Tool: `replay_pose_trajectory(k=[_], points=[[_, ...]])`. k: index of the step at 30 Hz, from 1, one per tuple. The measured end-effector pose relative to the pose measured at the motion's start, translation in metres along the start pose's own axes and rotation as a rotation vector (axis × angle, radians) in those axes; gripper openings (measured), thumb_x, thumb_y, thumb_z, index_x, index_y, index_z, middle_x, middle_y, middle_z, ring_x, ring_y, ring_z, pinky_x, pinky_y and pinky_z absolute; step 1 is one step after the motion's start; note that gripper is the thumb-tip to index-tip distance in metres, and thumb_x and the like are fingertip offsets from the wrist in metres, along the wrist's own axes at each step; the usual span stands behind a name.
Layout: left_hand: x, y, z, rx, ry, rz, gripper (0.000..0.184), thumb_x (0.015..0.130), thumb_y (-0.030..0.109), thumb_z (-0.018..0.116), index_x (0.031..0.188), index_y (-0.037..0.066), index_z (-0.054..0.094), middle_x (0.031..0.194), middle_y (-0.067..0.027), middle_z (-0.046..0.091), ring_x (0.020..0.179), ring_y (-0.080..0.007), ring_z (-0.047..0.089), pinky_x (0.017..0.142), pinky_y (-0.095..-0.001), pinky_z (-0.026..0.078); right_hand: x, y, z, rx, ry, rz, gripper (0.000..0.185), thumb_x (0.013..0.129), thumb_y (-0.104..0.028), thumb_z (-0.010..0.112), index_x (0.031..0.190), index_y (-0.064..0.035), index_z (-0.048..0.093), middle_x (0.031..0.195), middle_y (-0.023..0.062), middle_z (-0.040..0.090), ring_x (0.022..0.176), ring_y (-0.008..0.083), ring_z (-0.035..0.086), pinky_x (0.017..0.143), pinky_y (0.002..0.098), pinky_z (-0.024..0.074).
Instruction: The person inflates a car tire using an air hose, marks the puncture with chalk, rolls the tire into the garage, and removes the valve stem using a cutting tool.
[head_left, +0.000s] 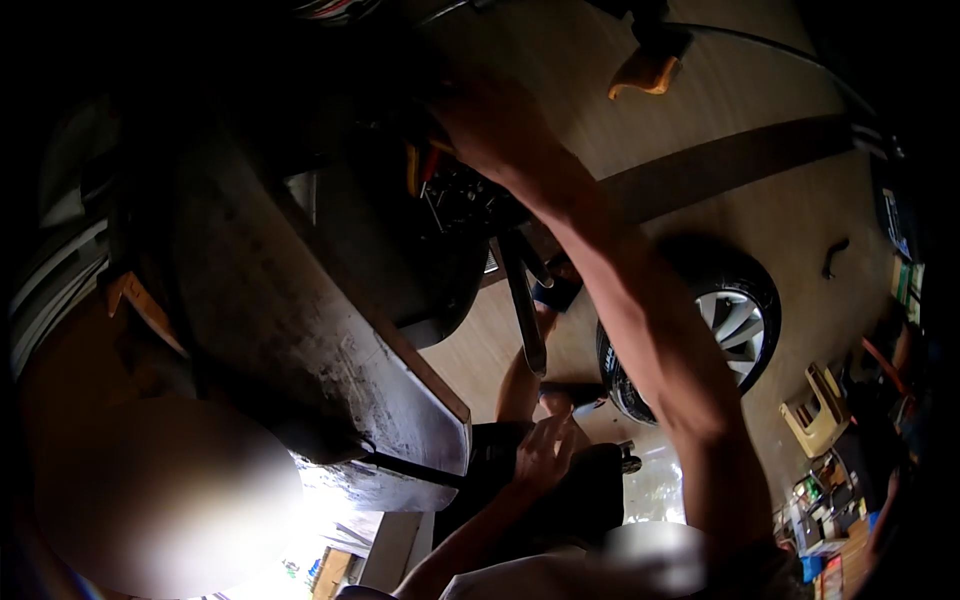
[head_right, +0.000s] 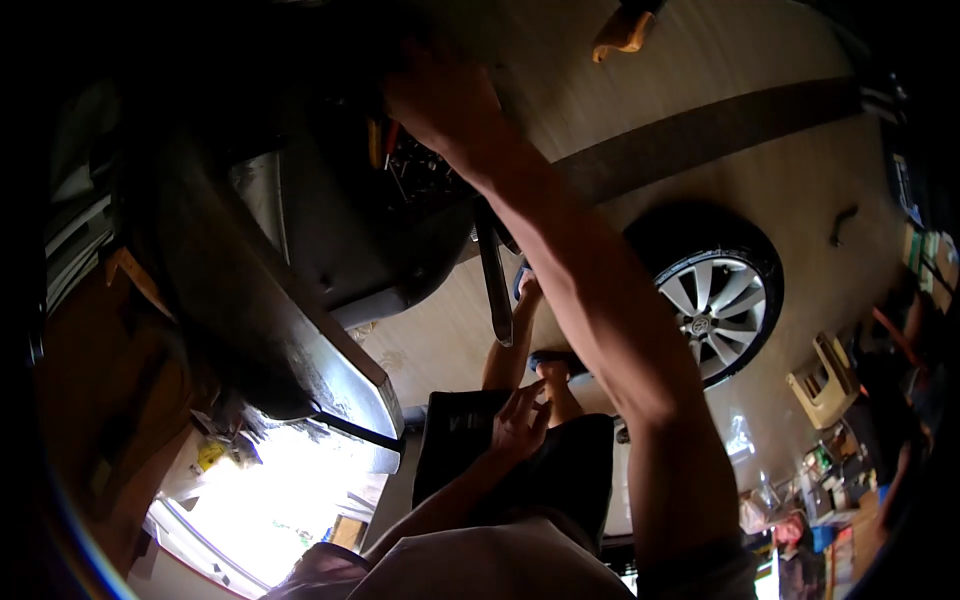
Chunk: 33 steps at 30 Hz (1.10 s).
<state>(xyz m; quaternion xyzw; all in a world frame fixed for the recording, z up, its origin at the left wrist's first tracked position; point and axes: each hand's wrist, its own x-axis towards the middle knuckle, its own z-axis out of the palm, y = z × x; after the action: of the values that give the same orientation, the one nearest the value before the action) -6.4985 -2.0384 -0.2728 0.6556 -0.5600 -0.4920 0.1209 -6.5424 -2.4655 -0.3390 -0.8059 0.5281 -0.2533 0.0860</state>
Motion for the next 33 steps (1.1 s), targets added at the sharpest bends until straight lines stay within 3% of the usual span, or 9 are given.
replay_pose_trajectory(k=[4,6,8,9,11,17,19,29,33], points=[[-0.011,0.001,0.007,0.199,-0.013,0.196,0.034,0.092,0.014,0.067,0.124,0.006,0.06,0.107,-0.0144,0.066,0.082,-0.0281,0.066,0.068,-0.0369,0.055,0.006,0.008,-0.012,-0.14,-0.258,-0.153,0.012,0.089,-0.018,0.064,0.097,-0.0118,0.071,0.109,0.0087,0.067,0.1,0.0243,0.067,0.078,0.0384,0.0575],[-0.02,-0.016,0.02,0.032,-0.114,-0.084,0.027,0.095,0.016,0.063,0.119,0.004,0.061,0.101,-0.0153,0.065,0.089,-0.0324,0.066,0.071,-0.0393,0.056,0.013,0.005,-0.012,-0.104,-0.461,-0.081,0.009,0.089,-0.015,0.064,0.09,-0.0108,0.072,0.1,0.0073,0.068,0.096,0.024,0.068,0.075,0.0382,0.0574],[-0.018,-0.017,0.01,-0.036,-0.091,-0.03,0.029,0.096,0.017,0.063,0.122,0.004,0.061,0.098,-0.0134,0.065,0.079,-0.0274,0.066,0.064,-0.0365,0.055,0.017,-0.009,0.009,-0.088,-0.199,-0.125,0.016,0.093,-0.026,0.063,0.104,-0.0173,0.071,0.099,0.0059,0.07,0.092,0.0219,0.065,0.077,0.041,0.0521],[-0.014,-0.011,0.005,-0.046,-0.12,-0.054,0.027,0.096,0.014,0.062,0.121,0.004,0.061,0.094,-0.0135,0.065,0.076,-0.0265,0.066,0.061,-0.036,0.054,0.039,-0.018,0.01,0.002,-0.485,0.047,0.02,0.092,-0.029,0.063,0.109,-0.0218,0.072,0.109,0.0066,0.069,0.102,0.0249,0.062,0.085,0.044,0.0499],[-0.017,-0.014,0.01,-0.004,-0.163,-0.082,0.024,0.095,0.009,0.061,0.118,0.002,0.062,0.09,-0.0143,0.064,0.075,-0.0268,0.065,0.06,-0.036,0.053,0.032,-0.018,-0.005,0.021,-0.279,-0.011,0.013,0.085,-0.018,0.066,0.093,-0.0194,0.075,0.103,0.0013,0.07,0.104,0.0239,0.063,0.088,0.041,0.0492],[-0.011,-0.022,0.013,0.013,-0.201,-0.108,0.023,0.094,0.009,0.063,0.115,0.0,0.063,0.093,-0.0171,0.066,0.082,-0.0342,0.066,0.069,-0.0404,0.055,0.055,-0.03,-0.005,0.394,-0.494,0.355,0.03,0.092,-0.023,0.058,0.119,-0.0211,0.07,0.115,0.002,0.07,0.111,0.0247,0.063,0.089,0.042,0.0505],[-0.01,-0.017,0.013,0.036,-0.209,-0.091,0.023,0.094,0.009,0.063,0.115,0.0,0.063,0.094,-0.0171,0.066,0.082,-0.0337,0.066,0.07,-0.04,0.055,0.049,-0.029,-0.032,0.333,-0.548,0.074,0.029,0.091,-0.023,0.057,0.115,-0.0175,0.072,0.116,0.0029,0.07,0.11,0.0254,0.065,0.087,0.0419,0.0531],[-0.006,-0.016,0.018,0.12,-0.253,-0.013,0.022,0.095,0.01,0.063,0.115,0.0,0.063,0.095,-0.017,0.068,0.084,-0.0308,0.067,0.072,-0.0378,0.055,0.01,-0.027,-0.081,0.481,-0.328,0.099,0.023,0.084,-0.025,0.065,0.1,-0.0125,0.076,0.107,0.0104,0.072,0.099,0.029,0.069,0.079,0.043,0.0541],[-0.005,-0.012,0.019,0.166,-0.272,0.016,0.022,0.095,0.01,0.062,0.115,0.0,0.063,0.095,-0.0169,0.068,0.085,-0.0297,0.068,0.073,-0.037,0.055,-0.037,-0.012,-0.122,0.754,0.042,0.472,0.018,0.087,-0.021,0.065,0.095,-0.0066,0.073,0.102,0.0135,0.073,0.098,0.0326,0.069,0.077,0.0449,0.0551]])
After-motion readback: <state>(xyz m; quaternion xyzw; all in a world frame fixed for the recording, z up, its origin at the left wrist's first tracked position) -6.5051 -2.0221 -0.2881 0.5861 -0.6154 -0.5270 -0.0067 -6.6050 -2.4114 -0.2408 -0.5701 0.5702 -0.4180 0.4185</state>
